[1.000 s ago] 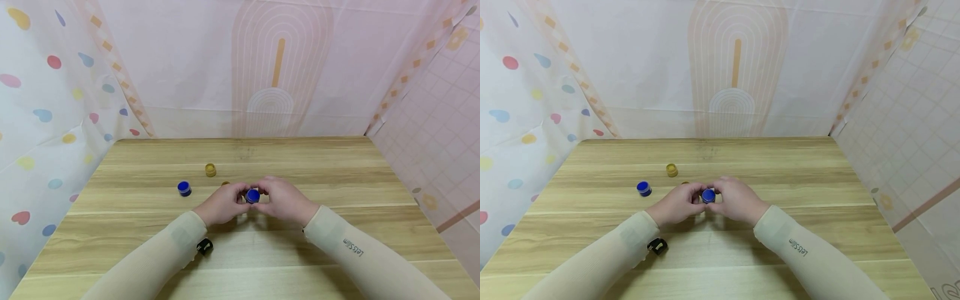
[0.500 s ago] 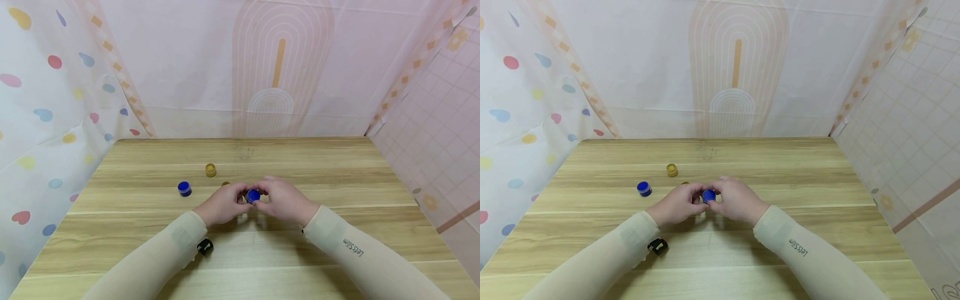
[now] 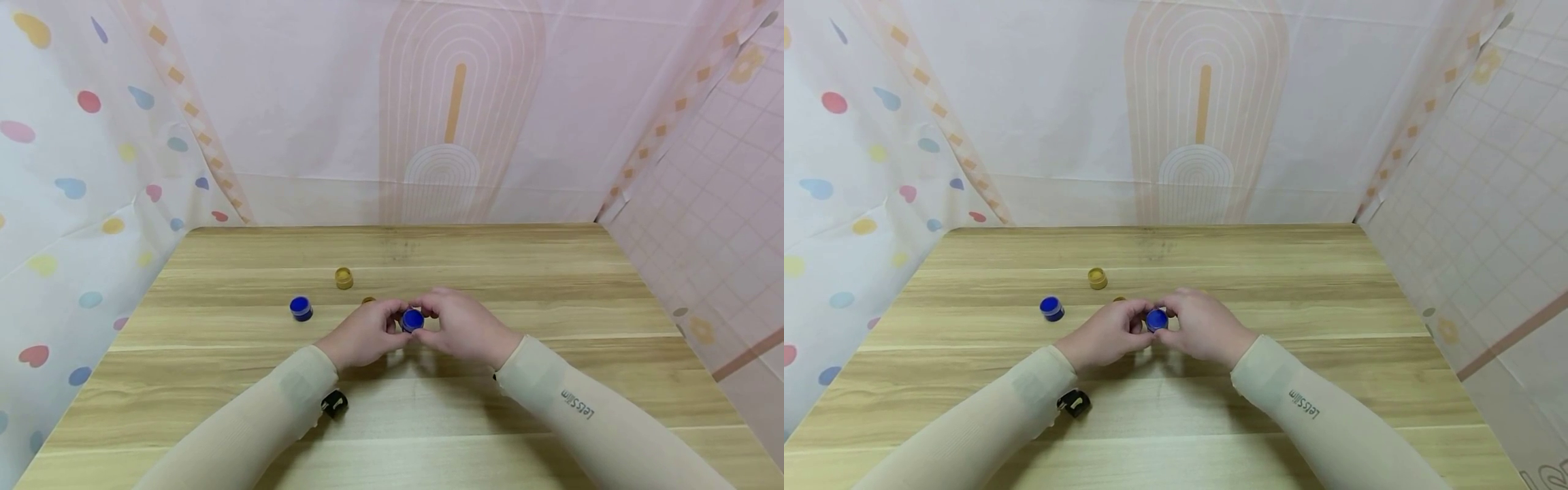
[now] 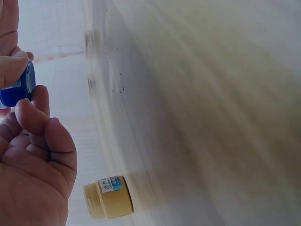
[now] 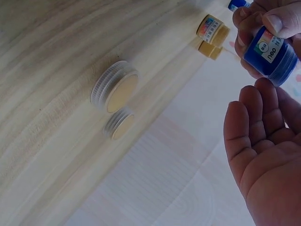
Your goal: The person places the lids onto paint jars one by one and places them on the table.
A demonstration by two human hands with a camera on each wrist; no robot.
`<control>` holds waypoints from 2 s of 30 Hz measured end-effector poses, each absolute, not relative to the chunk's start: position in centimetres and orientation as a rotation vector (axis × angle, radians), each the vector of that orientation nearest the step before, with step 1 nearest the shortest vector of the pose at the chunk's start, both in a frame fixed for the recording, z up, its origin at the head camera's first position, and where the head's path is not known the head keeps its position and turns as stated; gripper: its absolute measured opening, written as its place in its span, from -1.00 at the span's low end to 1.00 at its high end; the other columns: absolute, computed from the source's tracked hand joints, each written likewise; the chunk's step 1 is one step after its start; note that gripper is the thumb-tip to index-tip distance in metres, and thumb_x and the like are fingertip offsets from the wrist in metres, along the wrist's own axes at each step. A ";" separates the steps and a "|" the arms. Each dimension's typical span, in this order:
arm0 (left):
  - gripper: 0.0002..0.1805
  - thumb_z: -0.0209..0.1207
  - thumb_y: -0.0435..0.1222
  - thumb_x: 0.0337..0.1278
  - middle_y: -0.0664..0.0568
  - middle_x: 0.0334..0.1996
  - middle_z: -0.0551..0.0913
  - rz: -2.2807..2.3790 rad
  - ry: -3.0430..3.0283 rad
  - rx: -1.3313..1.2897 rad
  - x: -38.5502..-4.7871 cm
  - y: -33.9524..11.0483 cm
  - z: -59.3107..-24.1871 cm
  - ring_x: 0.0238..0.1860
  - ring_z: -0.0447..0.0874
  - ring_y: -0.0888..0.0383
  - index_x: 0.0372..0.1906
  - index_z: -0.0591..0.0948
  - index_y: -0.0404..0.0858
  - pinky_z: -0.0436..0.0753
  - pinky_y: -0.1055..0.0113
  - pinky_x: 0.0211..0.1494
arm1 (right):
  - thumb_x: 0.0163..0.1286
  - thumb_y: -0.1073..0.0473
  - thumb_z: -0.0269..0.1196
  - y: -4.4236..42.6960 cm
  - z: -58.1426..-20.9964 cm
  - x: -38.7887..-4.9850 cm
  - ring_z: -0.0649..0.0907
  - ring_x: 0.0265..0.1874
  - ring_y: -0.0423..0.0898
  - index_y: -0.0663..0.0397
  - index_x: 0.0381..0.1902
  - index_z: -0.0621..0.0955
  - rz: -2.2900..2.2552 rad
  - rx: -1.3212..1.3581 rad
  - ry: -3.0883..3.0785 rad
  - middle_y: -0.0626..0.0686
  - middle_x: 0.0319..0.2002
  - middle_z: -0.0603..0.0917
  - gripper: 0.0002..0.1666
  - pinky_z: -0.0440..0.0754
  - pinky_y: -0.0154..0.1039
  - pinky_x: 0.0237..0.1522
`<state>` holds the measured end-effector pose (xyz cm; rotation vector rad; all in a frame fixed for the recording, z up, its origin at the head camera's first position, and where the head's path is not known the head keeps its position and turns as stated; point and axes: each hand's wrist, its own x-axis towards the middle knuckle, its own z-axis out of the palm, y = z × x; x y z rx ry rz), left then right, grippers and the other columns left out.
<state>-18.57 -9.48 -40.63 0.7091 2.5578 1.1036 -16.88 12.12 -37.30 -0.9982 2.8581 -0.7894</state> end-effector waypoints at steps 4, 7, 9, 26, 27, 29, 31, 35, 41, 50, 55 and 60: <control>-0.63 0.39 -0.24 0.31 0.14 -0.43 0.60 1.112 2.553 0.706 -18.5 -9.5 -40.6 -0.43 0.50 0.24 0.17 0.66 -0.19 0.49 0.41 -0.39 | 0.36 0.12 0.47 12.1 -37.2 -16.9 0.72 -0.07 -0.01 0.11 0.15 0.72 -0.783 -1.024 2.855 -0.03 -0.09 0.72 -0.57 0.69 -0.13 0.02; -0.63 0.39 -0.24 0.31 0.14 -0.43 0.60 1.118 2.546 0.697 -18.4 -9.4 -40.5 -0.44 0.49 0.24 0.17 0.66 -0.19 0.48 0.41 -0.39 | 0.37 0.12 0.46 12.1 -37.2 -16.9 0.70 -0.09 -0.04 0.13 0.12 0.72 -0.777 -1.022 2.858 -0.03 -0.10 0.72 -0.59 0.69 -0.16 0.00; -0.64 0.38 -0.25 0.32 0.14 -0.43 0.60 1.123 2.540 0.695 -18.4 -9.4 -40.4 -0.44 0.49 0.24 0.17 0.66 -0.19 0.48 0.42 -0.39 | 0.37 0.11 0.47 12.0 -37.2 -16.8 0.68 -0.14 -0.07 0.13 0.08 0.72 -0.776 -1.012 2.862 -0.04 -0.13 0.70 -0.62 0.67 -0.20 -0.05; -0.69 0.38 -0.23 0.31 0.14 -0.43 0.59 1.111 2.558 0.697 -18.5 -9.4 -40.3 -0.43 0.49 0.24 0.10 0.67 -0.17 0.48 0.41 -0.37 | 0.37 0.09 0.47 12.2 -37.5 -17.0 0.72 -0.04 -0.03 0.11 0.16 0.70 -0.775 -1.042 2.867 -0.01 -0.04 0.73 -0.55 0.71 -0.10 0.07; -0.68 0.39 -0.24 0.31 0.14 -0.43 0.59 1.112 2.557 0.696 -18.5 -9.4 -40.3 -0.44 0.48 0.24 0.11 0.67 -0.17 0.48 0.41 -0.38 | 0.37 0.09 0.47 12.2 -37.4 -17.0 0.73 -0.03 -0.04 0.11 0.16 0.70 -0.769 -1.048 2.868 -0.01 -0.04 0.73 -0.56 0.71 -0.10 0.07; -0.66 0.39 -0.24 0.31 0.14 -0.43 0.59 1.114 2.552 0.696 -18.5 -9.4 -40.3 -0.44 0.48 0.25 0.13 0.67 -0.17 0.47 0.42 -0.39 | 0.38 0.10 0.46 12.2 -37.4 -16.9 0.73 -0.03 -0.05 0.11 0.15 0.71 -0.759 -1.053 2.871 -0.01 -0.03 0.74 -0.57 0.72 -0.10 0.07; -0.66 0.38 -0.25 0.31 0.14 -0.43 0.59 1.115 2.552 0.694 -18.5 -9.4 -40.3 -0.43 0.48 0.25 0.14 0.67 -0.17 0.47 0.42 -0.38 | 0.39 0.09 0.45 12.1 -37.3 -16.9 0.73 -0.05 -0.06 0.12 0.14 0.71 -0.758 -1.045 2.869 -0.02 -0.05 0.73 -0.58 0.71 -0.12 0.06; -0.68 0.37 -0.24 0.31 0.14 -0.44 0.59 1.130 2.541 0.694 -18.5 -9.3 -40.3 -0.44 0.48 0.25 0.11 0.67 -0.17 0.47 0.41 -0.40 | 0.40 0.05 0.46 12.0 -37.2 -16.8 0.67 -0.15 -0.08 0.12 0.03 0.72 -0.766 -0.988 2.871 -0.02 -0.15 0.71 -0.64 0.66 -0.19 -0.06; -0.72 0.39 -0.22 0.32 0.14 -0.47 0.58 1.161 2.523 0.688 -18.4 -9.3 -40.5 -0.46 0.47 0.24 0.07 0.67 -0.14 0.46 0.40 -0.43 | 0.37 -0.04 0.48 12.0 -37.3 -16.7 0.58 -0.26 -0.13 0.09 -0.06 0.71 -0.781 -0.926 2.881 0.03 -0.22 0.69 -0.63 0.57 -0.25 -0.18; -0.71 0.39 -0.25 0.30 0.15 -0.46 0.59 1.145 2.543 0.726 -18.5 -9.4 -40.6 -0.45 0.50 0.25 0.06 0.66 -0.17 0.50 0.41 -0.39 | 0.37 0.10 0.47 12.3 -37.5 -16.9 0.71 -0.07 -0.01 0.12 0.17 0.69 -0.810 -1.025 2.849 -0.03 -0.08 0.71 -0.54 0.69 -0.15 0.02; -0.67 0.39 -0.25 0.29 0.15 -0.46 0.59 1.148 2.542 0.724 -18.5 -9.4 -40.6 -0.45 0.49 0.25 0.11 0.67 -0.17 0.49 0.41 -0.41 | 0.37 0.13 0.47 12.2 -37.3 -16.8 0.72 -0.09 -0.03 0.13 0.14 0.71 -0.805 -1.024 2.848 -0.03 -0.10 0.71 -0.58 0.70 -0.16 0.01; -0.67 0.37 -0.26 0.30 0.15 -0.46 0.59 1.156 2.527 0.708 -18.5 -9.4 -40.7 -0.46 0.48 0.25 0.13 0.67 -0.17 0.48 0.41 -0.42 | 0.36 0.07 0.49 12.1 -37.4 -16.7 0.64 -0.20 -0.11 0.12 0.00 0.72 -0.798 -0.967 2.864 0.00 -0.18 0.70 -0.65 0.64 -0.25 -0.12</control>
